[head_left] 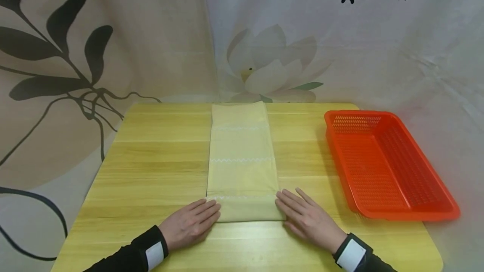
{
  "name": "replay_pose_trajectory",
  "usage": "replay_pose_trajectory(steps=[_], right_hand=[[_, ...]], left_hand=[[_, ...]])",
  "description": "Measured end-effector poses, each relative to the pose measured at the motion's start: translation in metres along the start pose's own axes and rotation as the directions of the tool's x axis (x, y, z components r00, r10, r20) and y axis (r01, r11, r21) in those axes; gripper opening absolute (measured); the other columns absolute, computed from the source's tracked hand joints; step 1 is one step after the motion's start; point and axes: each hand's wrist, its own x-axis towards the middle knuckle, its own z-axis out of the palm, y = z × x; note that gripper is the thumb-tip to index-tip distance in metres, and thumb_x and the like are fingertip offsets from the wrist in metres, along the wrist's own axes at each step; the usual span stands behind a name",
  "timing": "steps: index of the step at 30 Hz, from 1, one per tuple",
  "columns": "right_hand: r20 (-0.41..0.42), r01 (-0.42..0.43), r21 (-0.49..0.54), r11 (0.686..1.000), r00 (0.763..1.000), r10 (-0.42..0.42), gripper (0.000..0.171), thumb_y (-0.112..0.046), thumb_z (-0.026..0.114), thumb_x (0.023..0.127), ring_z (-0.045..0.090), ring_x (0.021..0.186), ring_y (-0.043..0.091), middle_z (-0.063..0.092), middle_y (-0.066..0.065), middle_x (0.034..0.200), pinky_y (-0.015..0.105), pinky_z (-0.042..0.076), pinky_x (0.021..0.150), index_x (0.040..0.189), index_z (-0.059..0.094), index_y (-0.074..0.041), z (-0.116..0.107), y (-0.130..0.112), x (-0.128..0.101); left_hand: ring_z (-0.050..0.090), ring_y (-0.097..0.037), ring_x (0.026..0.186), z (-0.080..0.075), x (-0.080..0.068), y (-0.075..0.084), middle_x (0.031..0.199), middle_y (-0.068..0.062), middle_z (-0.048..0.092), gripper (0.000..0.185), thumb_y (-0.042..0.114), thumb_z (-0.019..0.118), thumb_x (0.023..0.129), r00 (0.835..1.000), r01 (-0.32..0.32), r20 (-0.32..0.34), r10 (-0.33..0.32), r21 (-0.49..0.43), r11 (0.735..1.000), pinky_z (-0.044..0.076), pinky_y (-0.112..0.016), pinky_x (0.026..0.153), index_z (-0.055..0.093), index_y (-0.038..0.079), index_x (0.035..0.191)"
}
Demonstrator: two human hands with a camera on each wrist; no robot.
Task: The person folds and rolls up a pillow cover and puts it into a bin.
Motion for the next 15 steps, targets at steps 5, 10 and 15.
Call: replay_pose_trajectory(steps=[5, 10, 15], right_hand=[[0.105, -0.054, -0.035, 0.998, 0.993, 0.057, 0.072, -0.037, 0.080, 0.093, 0.053, 0.147, 0.031, 0.056, 0.013, 0.158, 0.058, 0.039, 0.120, 0.153, 0.058, -0.003, 0.003, 0.005, 0.003], [0.174, -0.052, -0.066, 0.996, 0.983, 0.062, 0.070, -0.041, 0.076, 0.097, 0.052, 0.147, 0.033, 0.056, 0.014, 0.158, 0.059, 0.038, 0.120, 0.152, 0.059, -0.002, 0.004, 0.010, 0.008], [0.238, -0.060, -0.083, 0.995, 0.968, 0.078, 0.066, -0.043, 0.074, 0.100, 0.052, 0.147, 0.032, 0.058, 0.012, 0.157, 0.060, 0.038, 0.121, 0.151, 0.060, -0.004, 0.003, 0.012, 0.010]], left_hand=[[0.070, -0.025, 0.125, 0.002, 0.000, -0.003, 0.135, -0.012, 0.073, 0.041, 0.030, 0.048, 0.112, 0.999, 0.042, 0.021, -0.042, -0.037, 0.998, 0.056, -0.041, 0.107, 0.075, 0.007, 0.131], [0.068, -0.026, 0.129, 0.003, -0.003, -0.003, 0.138, -0.012, 0.072, 0.042, 0.034, 0.058, 0.108, 0.994, 0.099, 0.043, -0.096, -0.068, 0.993, 0.055, -0.043, 0.108, 0.073, 0.007, 0.135], [0.065, -0.026, 0.133, 0.005, -0.005, -0.001, 0.143, -0.011, 0.069, 0.044, 0.036, 0.058, 0.109, 0.989, 0.129, 0.078, -0.123, -0.077, 0.989, 0.053, -0.044, 0.111, 0.070, 0.008, 0.139]])
